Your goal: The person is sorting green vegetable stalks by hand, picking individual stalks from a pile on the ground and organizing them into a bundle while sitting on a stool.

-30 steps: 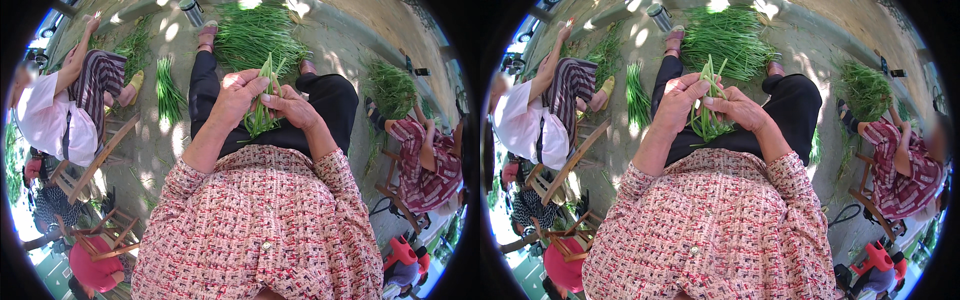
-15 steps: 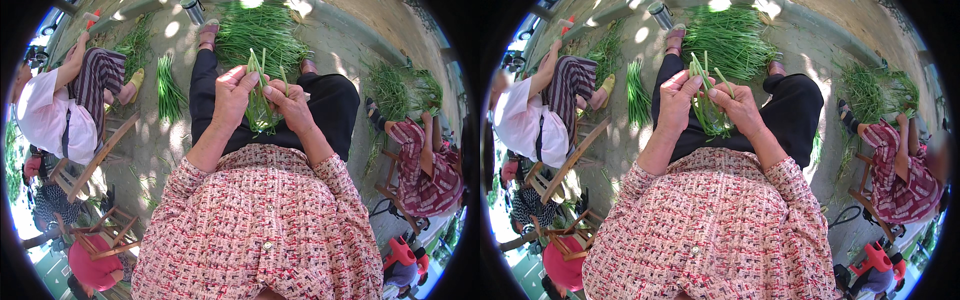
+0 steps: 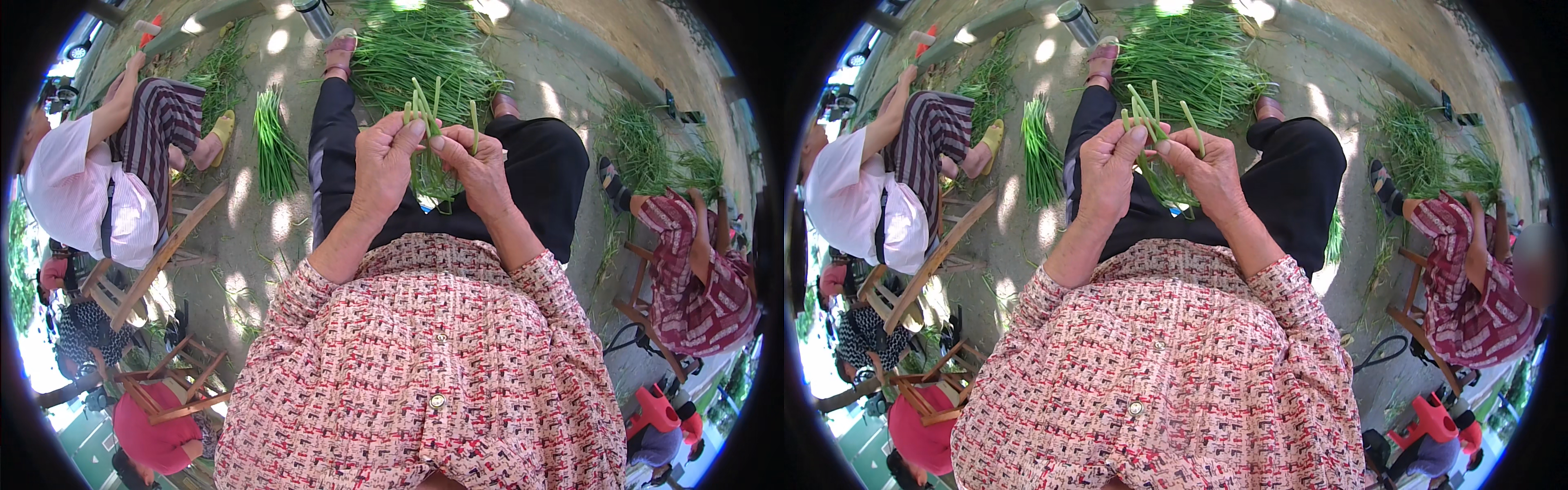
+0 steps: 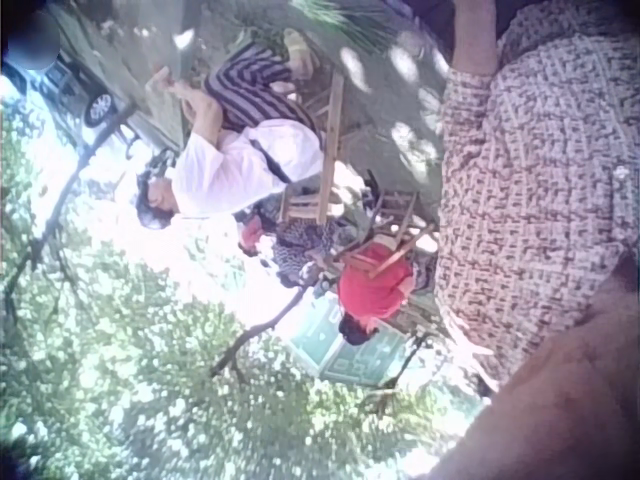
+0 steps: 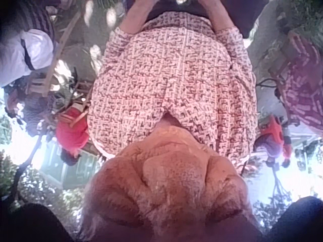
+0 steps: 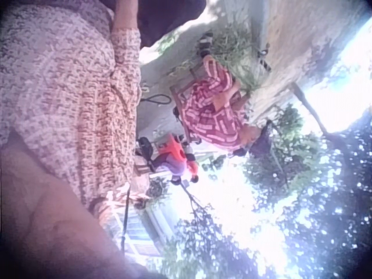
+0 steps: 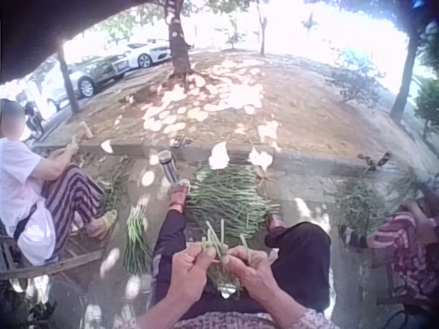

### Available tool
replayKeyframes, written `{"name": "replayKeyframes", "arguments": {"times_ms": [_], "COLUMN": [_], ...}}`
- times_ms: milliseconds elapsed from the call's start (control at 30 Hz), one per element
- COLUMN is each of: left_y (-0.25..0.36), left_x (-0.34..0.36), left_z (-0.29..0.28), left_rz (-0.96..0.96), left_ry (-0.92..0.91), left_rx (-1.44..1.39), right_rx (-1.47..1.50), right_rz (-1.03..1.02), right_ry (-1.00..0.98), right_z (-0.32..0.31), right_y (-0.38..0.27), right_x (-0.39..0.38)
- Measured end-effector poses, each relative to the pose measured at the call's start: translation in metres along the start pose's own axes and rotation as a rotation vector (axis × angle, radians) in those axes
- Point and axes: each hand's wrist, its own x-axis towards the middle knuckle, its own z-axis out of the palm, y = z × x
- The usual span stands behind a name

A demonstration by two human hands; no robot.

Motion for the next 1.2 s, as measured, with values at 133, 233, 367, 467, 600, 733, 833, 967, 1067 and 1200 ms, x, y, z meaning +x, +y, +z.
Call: {"name": "replayKeyframes", "arguments": {"times_ms": [133,233,367,467,600,733,833,967,1067,1200], "left_y": [-0.003,-0.001,-0.005,0.002,0.006,0.001,0.006,0.003,0.004,0.011], "left_x": [-0.004,-0.004,-0.003,-0.001,-0.002,-0.001,-0.001,0.001,0.005,0.016], "left_z": [0.002,0.003,-0.004,-0.005,-0.003,-0.006,-0.005,-0.01,-0.012,-0.033], "left_rz": [0.053,0.048,0.04,-0.01,-0.07,-0.046,-0.087,-0.088,-0.096,-0.142], "left_ry": [0.022,0.062,0.116,0.084,0.076,0.014,-0.024,-0.067,-0.005,0.199], "left_rx": [0.072,0.1,0.143,0.024,-0.107,-0.188,-0.178,-0.087,-0.028,-0.168], "right_rx": [-0.008,-0.145,-0.197,-0.203,-0.393,-0.623,-0.753,-0.746,-0.679,-0.661], "right_rz": [-0.019,-0.07,-0.061,-0.046,-0.272,-0.383,-0.355,-0.273,-0.119,0.138], "right_ry": [0.025,0.039,0.015,-0.031,-0.072,-0.051,-0.081,-0.12,-0.215,-0.414], "right_z": [0.002,0.002,0.002,-0.001,-0.001,-0.003,-0.005,-0.008,-0.015,-0.04], "right_y": [0.005,0.015,0.019,0.019,0.015,0.017,0.011,0.014,0.012,0.003], "right_x": [-0.001,-0.003,-0.005,-0.006,-0.003,-0.003,-0.003,-0.001,0.003,0.01]}}
